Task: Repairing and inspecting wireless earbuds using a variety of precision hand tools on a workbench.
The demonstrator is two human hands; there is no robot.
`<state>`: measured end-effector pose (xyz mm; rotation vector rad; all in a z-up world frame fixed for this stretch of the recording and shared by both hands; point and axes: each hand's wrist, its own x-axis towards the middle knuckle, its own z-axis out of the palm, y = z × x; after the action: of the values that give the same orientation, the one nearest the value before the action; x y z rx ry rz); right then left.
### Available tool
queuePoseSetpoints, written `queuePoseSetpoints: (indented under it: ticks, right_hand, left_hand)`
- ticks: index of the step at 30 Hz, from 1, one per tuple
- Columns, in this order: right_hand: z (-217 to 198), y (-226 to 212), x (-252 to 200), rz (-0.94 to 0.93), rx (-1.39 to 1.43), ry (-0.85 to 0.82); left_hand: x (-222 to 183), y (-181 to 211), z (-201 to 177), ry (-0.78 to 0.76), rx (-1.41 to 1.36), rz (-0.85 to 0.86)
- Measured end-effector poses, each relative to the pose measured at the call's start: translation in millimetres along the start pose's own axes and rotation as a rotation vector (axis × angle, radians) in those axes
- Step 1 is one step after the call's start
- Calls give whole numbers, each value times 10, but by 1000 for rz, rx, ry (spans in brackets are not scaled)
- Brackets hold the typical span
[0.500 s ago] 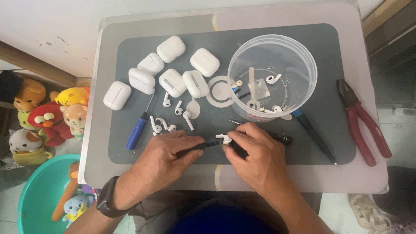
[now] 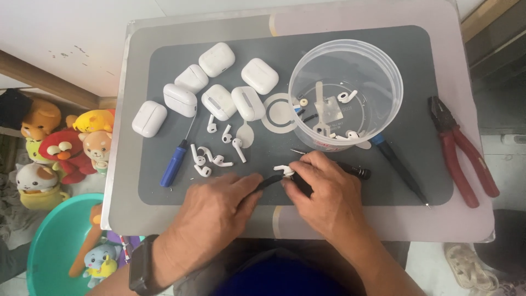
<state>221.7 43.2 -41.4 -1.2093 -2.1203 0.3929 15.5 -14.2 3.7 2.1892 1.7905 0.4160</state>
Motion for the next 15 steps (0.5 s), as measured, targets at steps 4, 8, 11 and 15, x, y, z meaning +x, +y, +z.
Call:
queuePoseSetpoints:
  ticks: [4,8,11,15]
  right_hand:
    - [-3,13,10,-6,-23,25]
    - [-77,11,40,-89,82,-18]
    - [-71,-39,42,-73,27,26]
    - [5,34,-23,-37,-28,3]
  left_hand:
    - [128,-80,-101,-19,-125,27]
    - [196,-20,-208,-17,-514,-19]
    - [84,-81,-304,-130,-547,-95]
    - [-98,-116,-375,21,-580,55]
